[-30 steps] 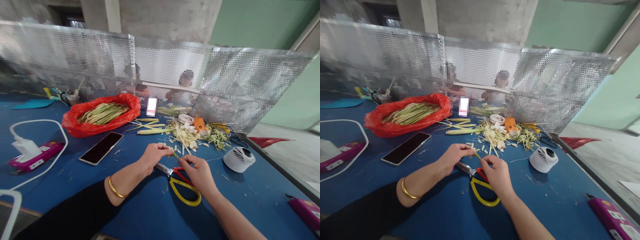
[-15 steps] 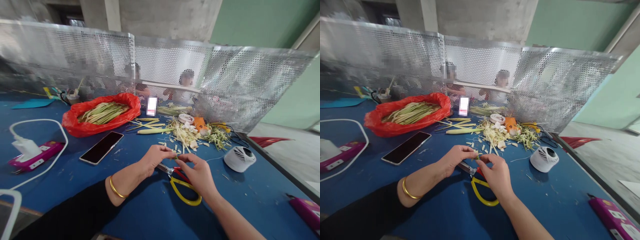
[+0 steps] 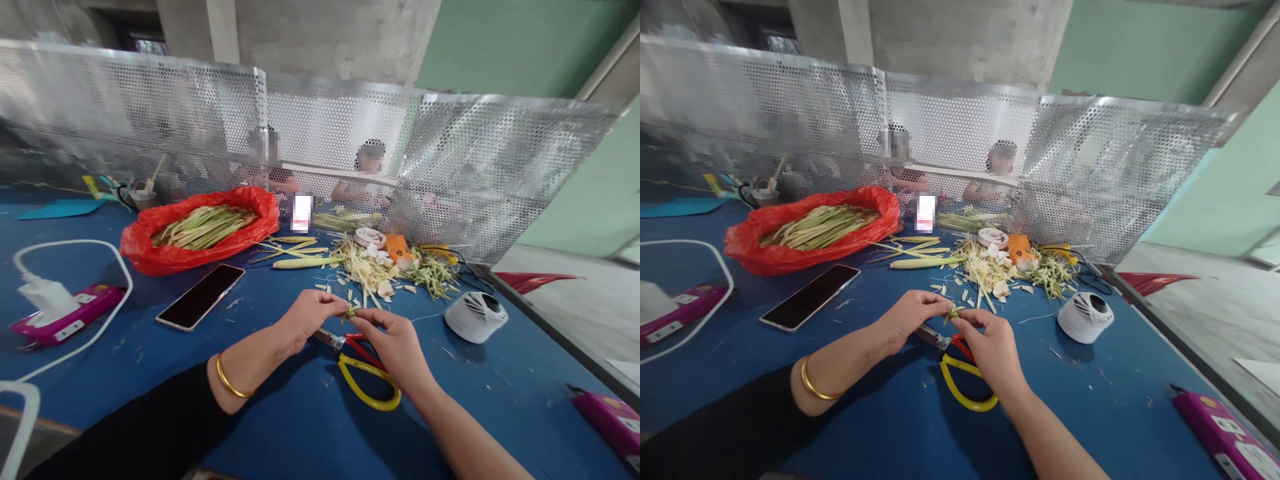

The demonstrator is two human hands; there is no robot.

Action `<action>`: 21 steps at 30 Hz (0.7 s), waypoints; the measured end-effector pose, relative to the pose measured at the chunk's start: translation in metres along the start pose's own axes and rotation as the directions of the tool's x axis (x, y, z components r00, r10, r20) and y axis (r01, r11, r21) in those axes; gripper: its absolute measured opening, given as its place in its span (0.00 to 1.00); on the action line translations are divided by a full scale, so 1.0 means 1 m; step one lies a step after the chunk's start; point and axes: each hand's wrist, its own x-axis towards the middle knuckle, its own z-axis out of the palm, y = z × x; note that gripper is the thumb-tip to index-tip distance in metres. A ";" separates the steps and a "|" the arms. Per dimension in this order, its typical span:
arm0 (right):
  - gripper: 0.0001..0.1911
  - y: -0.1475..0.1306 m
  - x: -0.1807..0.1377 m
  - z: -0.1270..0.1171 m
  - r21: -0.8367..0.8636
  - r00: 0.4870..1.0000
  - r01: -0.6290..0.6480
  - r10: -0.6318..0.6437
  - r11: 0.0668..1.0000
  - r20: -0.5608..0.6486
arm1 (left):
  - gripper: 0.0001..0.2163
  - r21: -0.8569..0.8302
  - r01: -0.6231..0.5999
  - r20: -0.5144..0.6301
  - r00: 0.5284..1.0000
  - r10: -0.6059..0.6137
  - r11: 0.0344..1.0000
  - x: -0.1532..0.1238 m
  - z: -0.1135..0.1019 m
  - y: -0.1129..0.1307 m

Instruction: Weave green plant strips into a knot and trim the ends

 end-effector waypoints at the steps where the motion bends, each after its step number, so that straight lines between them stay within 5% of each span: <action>1: 0.12 0.000 0.000 0.000 0.038 1.000 -0.028 0.027 0.999 0.013 | 0.10 0.003 -0.005 0.003 1.000 0.005 1.000 0.000 0.000 0.000; 6: 0.14 0.002 0.000 0.001 0.136 0.994 -0.107 0.102 0.985 0.044 | 0.12 0.002 0.014 0.070 0.997 -0.014 1.000 -0.002 0.001 0.000; 12: 0.16 0.003 0.000 0.001 0.250 0.985 -0.166 0.149 0.954 0.084 | 0.09 0.016 -0.073 0.011 0.997 0.073 0.997 -0.004 0.003 0.004; 18: 0.09 0.000 -0.001 0.002 0.025 0.998 0.051 -0.050 0.998 -0.032 | 0.12 -0.008 -0.108 -0.064 0.992 0.108 0.994 -0.005 0.003 0.005; 21: 0.11 -0.001 -0.001 0.000 0.119 1.000 0.017 -0.014 0.993 -0.022 | 0.14 -0.072 -0.109 -0.081 0.991 0.103 0.991 -0.004 0.003 0.006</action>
